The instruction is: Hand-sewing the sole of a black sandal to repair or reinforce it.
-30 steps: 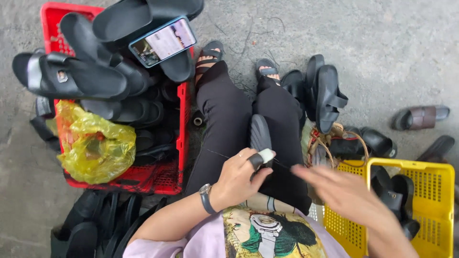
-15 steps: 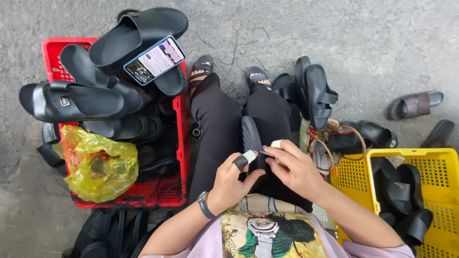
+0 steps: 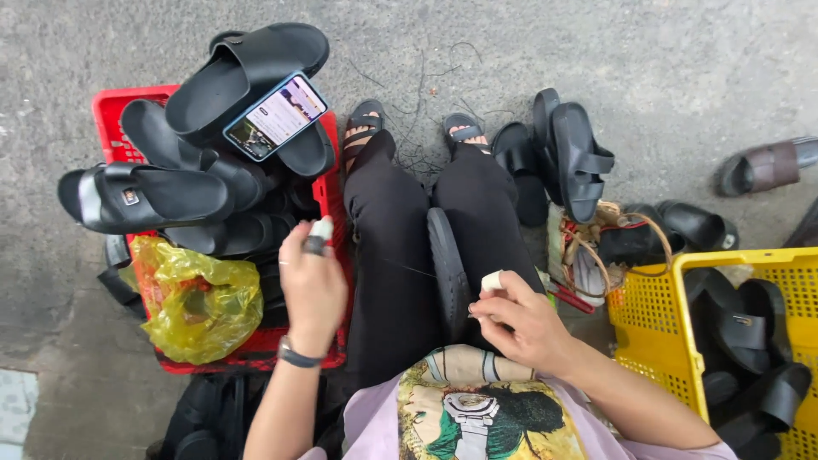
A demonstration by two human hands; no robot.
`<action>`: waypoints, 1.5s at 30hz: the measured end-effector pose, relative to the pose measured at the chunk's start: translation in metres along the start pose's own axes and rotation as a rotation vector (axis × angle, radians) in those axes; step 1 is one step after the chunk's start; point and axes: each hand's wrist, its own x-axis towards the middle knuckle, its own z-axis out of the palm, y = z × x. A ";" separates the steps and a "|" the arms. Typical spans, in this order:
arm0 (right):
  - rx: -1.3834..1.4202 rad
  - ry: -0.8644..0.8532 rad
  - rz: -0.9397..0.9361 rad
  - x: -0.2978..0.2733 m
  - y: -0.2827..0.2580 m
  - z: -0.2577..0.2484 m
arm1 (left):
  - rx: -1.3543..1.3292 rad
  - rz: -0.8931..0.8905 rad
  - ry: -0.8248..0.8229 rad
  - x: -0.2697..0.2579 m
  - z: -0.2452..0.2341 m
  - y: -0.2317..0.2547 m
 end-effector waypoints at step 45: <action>-0.511 -0.601 0.872 -0.128 0.176 -0.056 | 0.372 0.627 -0.407 -0.036 0.063 0.089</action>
